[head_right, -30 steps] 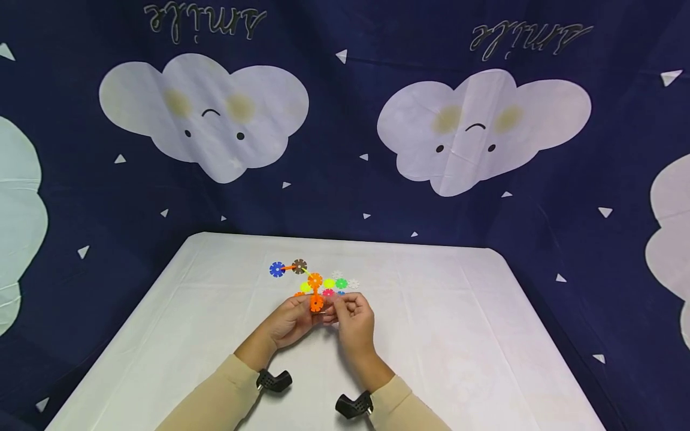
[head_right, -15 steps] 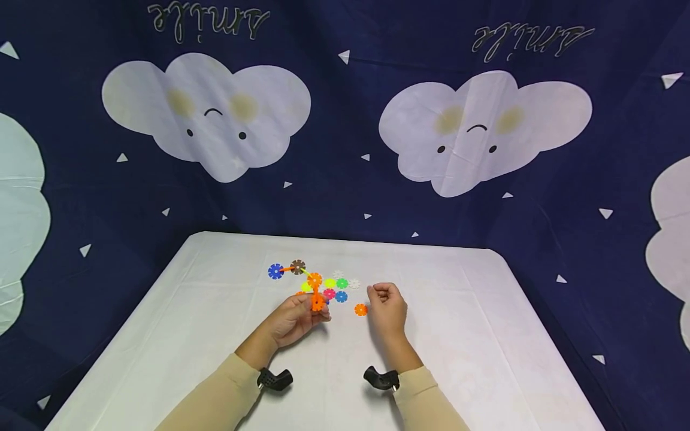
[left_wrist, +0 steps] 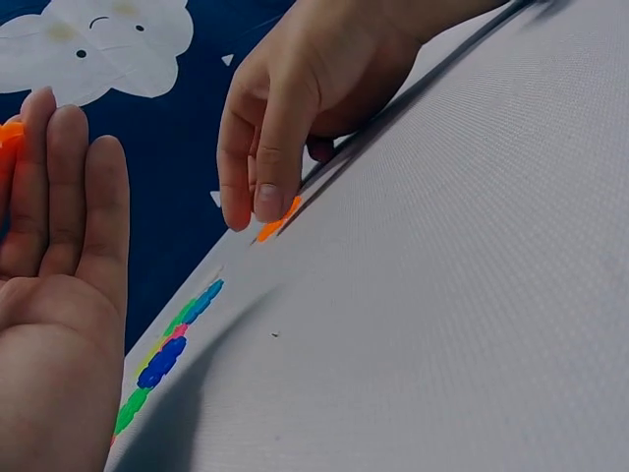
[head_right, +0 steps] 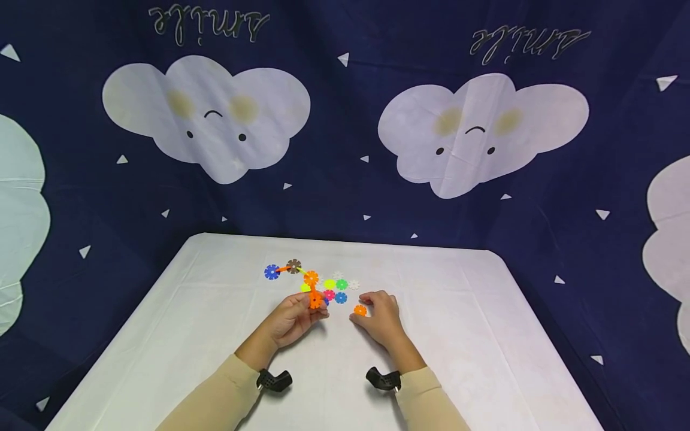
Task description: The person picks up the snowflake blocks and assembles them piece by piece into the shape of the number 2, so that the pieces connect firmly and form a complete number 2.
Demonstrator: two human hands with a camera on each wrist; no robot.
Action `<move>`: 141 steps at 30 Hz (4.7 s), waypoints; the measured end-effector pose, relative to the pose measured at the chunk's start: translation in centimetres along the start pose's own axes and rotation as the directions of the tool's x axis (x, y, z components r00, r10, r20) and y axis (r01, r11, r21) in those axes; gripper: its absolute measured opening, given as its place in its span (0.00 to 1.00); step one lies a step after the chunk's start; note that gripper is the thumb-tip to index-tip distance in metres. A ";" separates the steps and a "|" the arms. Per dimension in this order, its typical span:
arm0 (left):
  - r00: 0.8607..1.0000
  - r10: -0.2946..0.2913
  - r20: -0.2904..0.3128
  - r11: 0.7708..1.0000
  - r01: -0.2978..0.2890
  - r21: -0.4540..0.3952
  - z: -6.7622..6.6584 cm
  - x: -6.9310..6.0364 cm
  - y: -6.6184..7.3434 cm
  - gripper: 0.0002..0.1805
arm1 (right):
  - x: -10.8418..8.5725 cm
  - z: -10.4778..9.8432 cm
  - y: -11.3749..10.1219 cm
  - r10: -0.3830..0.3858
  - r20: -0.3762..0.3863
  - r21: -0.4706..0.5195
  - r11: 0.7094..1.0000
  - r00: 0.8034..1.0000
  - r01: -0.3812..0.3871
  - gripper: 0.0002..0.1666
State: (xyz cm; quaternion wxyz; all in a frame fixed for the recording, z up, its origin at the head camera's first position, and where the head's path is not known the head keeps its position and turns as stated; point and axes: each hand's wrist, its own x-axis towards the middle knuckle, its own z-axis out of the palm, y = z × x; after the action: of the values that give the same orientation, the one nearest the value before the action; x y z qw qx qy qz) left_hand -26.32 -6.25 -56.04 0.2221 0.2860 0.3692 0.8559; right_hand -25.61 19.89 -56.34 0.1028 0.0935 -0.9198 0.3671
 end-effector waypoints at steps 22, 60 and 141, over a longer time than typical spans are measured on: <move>1.000 -0.001 -0.028 1.000 0.000 -0.017 0.0 -0.1 0.1 0.19 | -0.1 0.4 -0.9 -0.014 -0.070 0.236 0.971 0.997 0.030 0.17; 0.988 0.075 -0.136 0.997 -0.078 -0.022 0.0 -0.1 -0.4 0.17 | -3.1 4.0 -8.0 -0.200 -0.237 0.634 0.710 0.951 0.307 0.05; 0.999 -0.033 0.020 0.994 0.030 0.106 -0.2 -0.6 -0.2 0.13 | -4.2 4.8 -8.5 -0.061 0.231 0.967 0.124 0.971 -0.222 0.08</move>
State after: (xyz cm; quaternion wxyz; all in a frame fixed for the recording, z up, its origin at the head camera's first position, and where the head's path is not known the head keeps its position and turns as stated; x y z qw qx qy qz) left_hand -25.97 -6.51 -56.50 0.2242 0.3008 0.4160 0.8284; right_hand -20.08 10.88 -55.28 -0.1041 0.1266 -0.4564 0.8745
